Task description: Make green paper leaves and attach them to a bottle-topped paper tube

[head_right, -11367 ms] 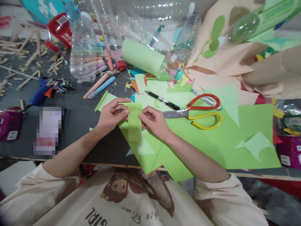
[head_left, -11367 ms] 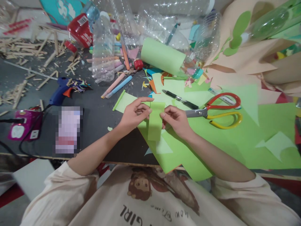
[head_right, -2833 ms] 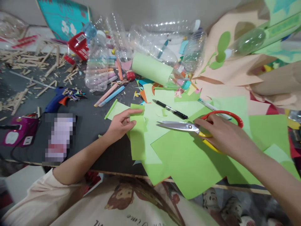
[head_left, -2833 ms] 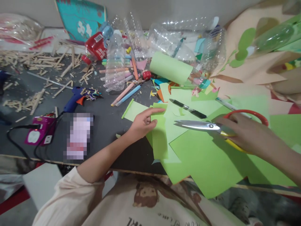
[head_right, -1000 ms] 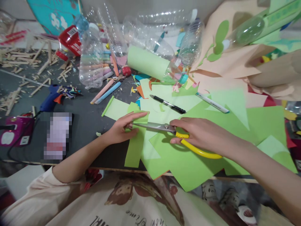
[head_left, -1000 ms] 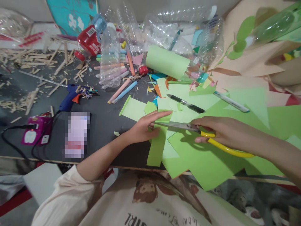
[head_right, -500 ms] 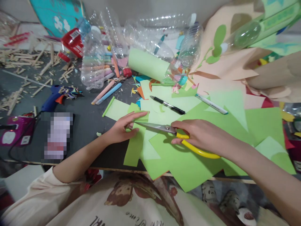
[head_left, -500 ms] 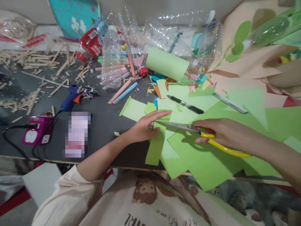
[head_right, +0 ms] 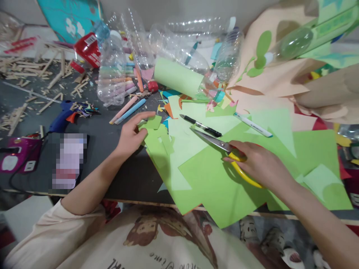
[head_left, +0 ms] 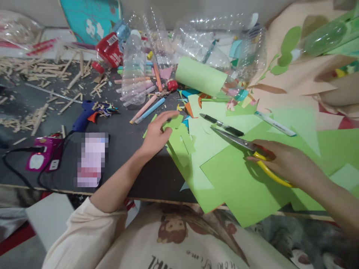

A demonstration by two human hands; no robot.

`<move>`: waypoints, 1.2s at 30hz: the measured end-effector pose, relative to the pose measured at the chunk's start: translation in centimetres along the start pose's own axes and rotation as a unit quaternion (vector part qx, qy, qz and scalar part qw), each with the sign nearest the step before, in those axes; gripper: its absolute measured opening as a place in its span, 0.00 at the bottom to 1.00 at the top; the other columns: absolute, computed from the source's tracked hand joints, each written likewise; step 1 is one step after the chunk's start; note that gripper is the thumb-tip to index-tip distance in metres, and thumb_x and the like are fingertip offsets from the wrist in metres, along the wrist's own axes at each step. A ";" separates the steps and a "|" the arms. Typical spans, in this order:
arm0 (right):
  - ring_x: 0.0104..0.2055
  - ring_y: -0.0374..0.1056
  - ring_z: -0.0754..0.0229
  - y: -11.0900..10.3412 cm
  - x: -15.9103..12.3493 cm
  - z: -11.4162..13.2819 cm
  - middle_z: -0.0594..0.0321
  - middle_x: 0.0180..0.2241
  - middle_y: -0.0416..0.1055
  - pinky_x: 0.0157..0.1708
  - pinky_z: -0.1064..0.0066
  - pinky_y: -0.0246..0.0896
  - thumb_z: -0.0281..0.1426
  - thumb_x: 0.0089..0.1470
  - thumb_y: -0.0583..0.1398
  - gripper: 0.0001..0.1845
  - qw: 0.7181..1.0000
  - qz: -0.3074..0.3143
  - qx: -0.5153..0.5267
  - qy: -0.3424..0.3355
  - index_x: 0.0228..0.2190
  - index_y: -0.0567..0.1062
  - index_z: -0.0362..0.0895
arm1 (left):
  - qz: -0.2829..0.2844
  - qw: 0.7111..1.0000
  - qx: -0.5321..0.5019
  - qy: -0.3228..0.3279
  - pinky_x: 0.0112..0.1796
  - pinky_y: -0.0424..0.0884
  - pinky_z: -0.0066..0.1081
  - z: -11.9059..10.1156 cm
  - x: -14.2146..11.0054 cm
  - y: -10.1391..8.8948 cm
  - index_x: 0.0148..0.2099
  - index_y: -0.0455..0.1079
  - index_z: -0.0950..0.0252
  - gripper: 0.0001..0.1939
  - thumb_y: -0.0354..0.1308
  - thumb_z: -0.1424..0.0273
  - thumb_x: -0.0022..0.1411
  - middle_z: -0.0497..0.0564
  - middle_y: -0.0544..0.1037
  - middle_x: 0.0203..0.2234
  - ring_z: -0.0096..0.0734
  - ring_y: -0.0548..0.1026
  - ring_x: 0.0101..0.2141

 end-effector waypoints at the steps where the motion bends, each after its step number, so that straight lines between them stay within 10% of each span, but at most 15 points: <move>1: 0.23 0.67 0.53 -0.1 0.1 -0.3 0.61 0.22 0.70 0.22 0.67 0.58 0.62 0.51 0.49 0.31 1.000 0.006 0.004 0.017 0.33 0.73 0.50 | -0.002 1.000 0.012 0.007 0.45 0.74 0.30 0.3 0.2 -0.2 0.54 0.71 0.64 0.30 0.46 0.83 0.49 0.52 0.77 0.53 0.36 0.75 0.50; 7: 0.31 0.73 0.49 -0.5 0.2 -1.9 0.55 0.33 0.78 0.26 0.65 0.63 0.53 0.54 0.55 0.21 0.999 -0.016 -0.022 0.044 0.40 0.73 0.52 | -0.052 0.998 0.016 0.034 0.58 0.67 0.35 0.6 0.6 -0.7 0.51 0.72 0.63 0.28 0.46 0.83 0.49 0.51 0.77 0.53 0.34 0.73 0.55; 11: 0.37 0.74 0.48 -1.0 -0.4 -2.0 0.47 0.40 0.78 0.33 0.64 0.67 0.39 0.61 0.54 0.21 0.997 -0.019 -0.049 -0.053 0.53 0.71 0.45 | -0.090 0.993 -0.076 -0.001 0.37 0.74 0.29 -0.3 0.3 -0.8 0.38 0.75 0.64 0.18 0.48 0.81 0.49 0.49 0.81 0.31 0.30 0.79 0.34; 17: 0.27 0.75 0.46 -3.3 -1.0 1.5 0.49 0.36 0.80 0.15 0.63 0.54 0.42 0.63 0.47 0.25 0.974 -0.133 -0.174 -0.049 0.48 0.76 0.43 | -0.058 0.970 -0.228 -0.052 0.28 0.69 0.27 -1.0 0.2 -0.4 0.27 0.74 0.64 0.11 0.50 0.77 0.46 0.45 0.75 0.17 0.25 0.72 0.22; 25: 0.28 0.74 0.60 -1.3 1.6 10.9 0.55 0.40 0.81 0.27 0.70 0.66 0.40 0.63 0.53 0.19 0.957 -0.013 0.228 -0.177 0.45 0.78 0.44 | 0.011 0.928 -0.357 -0.108 0.24 0.66 0.25 -1.2 -0.3 0.9 0.23 0.71 0.64 0.05 0.54 0.74 0.44 0.44 0.71 0.14 0.23 0.68 0.17; 32: 0.17 0.48 0.70 3.4 4.2 15.9 0.72 0.18 0.59 0.17 0.75 0.44 0.47 0.56 0.59 0.19 0.828 0.091 0.536 -0.141 0.30 0.72 0.43 | 0.019 0.927 -0.370 -0.050 0.25 0.67 0.26 -1.1 -1.0 1.1 0.26 0.71 0.65 0.04 0.55 0.74 0.50 0.45 0.71 0.16 0.23 0.69 0.18; 36: 0.14 0.46 0.72 4.1 4.4 15.5 0.77 0.13 0.52 0.15 0.76 0.42 0.49 0.49 0.64 0.23 0.771 0.104 0.618 -0.113 0.20 0.64 0.46 | -0.042 0.959 -0.277 -0.038 0.30 0.69 0.25 -1.2 -0.8 1.5 0.42 0.70 0.61 0.11 0.60 0.67 0.56 0.50 0.77 0.35 0.27 0.75 0.31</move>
Point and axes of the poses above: each hand's wrist, its own x-axis towards the middle knuckle, its own y-axis out of the palm, z = x × y, the point moved 1 cm from there along x, towards the middle knuckle
